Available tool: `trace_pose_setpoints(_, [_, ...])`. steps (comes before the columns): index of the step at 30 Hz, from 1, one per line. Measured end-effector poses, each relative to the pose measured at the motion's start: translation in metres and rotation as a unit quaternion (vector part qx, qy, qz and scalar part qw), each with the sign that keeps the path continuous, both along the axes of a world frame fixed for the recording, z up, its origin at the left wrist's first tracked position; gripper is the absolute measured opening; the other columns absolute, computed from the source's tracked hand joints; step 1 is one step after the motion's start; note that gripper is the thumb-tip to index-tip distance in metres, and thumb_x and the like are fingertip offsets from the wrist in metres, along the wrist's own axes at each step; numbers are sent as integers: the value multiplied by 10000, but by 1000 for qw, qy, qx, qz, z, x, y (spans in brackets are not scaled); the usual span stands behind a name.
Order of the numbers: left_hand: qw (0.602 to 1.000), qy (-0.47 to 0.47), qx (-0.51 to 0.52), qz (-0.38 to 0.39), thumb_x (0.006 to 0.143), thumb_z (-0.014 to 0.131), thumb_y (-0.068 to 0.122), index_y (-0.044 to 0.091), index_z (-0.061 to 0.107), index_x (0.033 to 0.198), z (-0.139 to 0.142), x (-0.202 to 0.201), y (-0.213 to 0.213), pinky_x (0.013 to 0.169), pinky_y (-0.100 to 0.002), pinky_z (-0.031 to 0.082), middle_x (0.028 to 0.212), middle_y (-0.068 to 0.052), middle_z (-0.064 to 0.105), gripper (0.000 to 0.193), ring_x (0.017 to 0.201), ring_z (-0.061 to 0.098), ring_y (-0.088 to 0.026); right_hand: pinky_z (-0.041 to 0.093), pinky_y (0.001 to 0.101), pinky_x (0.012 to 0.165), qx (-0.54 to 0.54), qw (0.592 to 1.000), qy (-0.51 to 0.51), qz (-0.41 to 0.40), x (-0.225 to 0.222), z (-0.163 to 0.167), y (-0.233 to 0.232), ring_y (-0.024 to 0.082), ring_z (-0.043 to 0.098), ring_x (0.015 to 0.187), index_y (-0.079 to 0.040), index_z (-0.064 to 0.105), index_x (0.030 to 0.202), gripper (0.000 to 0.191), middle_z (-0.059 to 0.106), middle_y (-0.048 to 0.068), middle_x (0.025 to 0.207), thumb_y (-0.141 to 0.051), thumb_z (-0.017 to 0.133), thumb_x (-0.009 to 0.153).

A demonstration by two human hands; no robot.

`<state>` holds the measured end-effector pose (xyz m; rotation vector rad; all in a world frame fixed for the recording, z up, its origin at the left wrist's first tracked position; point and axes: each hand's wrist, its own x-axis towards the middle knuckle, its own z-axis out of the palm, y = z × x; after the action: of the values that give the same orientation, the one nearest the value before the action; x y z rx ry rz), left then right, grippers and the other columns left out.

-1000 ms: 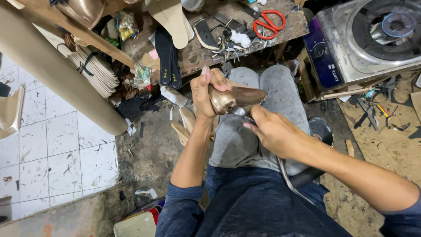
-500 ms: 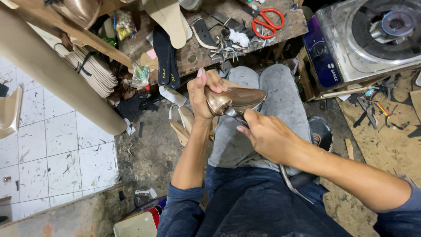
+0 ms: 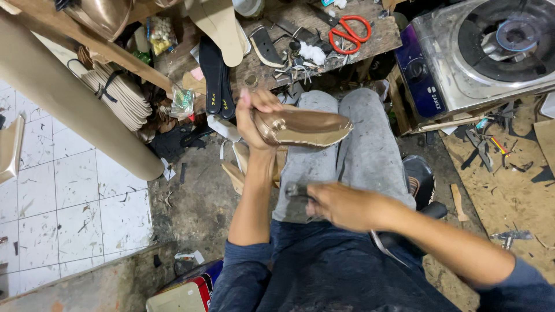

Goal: The person repeatedly uses a curved metal tool to press and shape the edges of a metallic shoe upper. They rotate the upper in their hands to work different sections and occasionally place it aside before picking it up again.

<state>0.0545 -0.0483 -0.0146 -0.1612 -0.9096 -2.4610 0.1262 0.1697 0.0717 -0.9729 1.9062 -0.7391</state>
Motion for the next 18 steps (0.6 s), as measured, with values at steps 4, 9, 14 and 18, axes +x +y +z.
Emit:
trace_pose_setpoints(4, [981, 29, 186, -42, 1130, 542, 250, 105, 526, 781, -35, -27, -8, 629, -327, 467, 720, -52, 555, 378, 630, 531, -158, 465, 397, 976, 18, 998, -31, 48, 11, -23, 42, 236, 586, 1141, -97, 641, 1068, 361, 607, 66, 1145, -442, 649, 962])
trace_pose_setpoints(9, [967, -67, 243, -45, 1032, 587, 331, 100, 529, 707, -84, -51, 26, 726, -353, 525, 728, -79, 581, 403, 670, 595, -196, 454, 417, 1038, 257, 940, 216, -63, 18, -88, 146, 295, 558, 1251, -161, 583, 1264, 639, 619, 52, 1258, -302, 823, 689])
trace_pose_setpoints(14, [963, -111, 241, -50, 1046, 561, 348, 96, 551, 723, -113, -62, 62, 711, -393, 520, 740, -84, 600, 410, 713, 622, -236, 480, 475, 965, 89, 949, 300, -43, 46, -103, 174, 285, 649, 1147, -169, 678, 1197, 654, 716, 66, 1238, -30, 758, 563])
trace_pose_setpoints(18, [967, -73, 227, -96, 1061, 523, 378, 63, 552, 732, -122, -63, 69, 749, -419, 534, 737, -126, 609, 456, 739, 632, -273, 523, 424, 787, 242, 960, 77, -122, 18, -48, 178, 263, 659, 900, -145, 672, 1199, 481, 701, 83, 1020, -190, 766, 729])
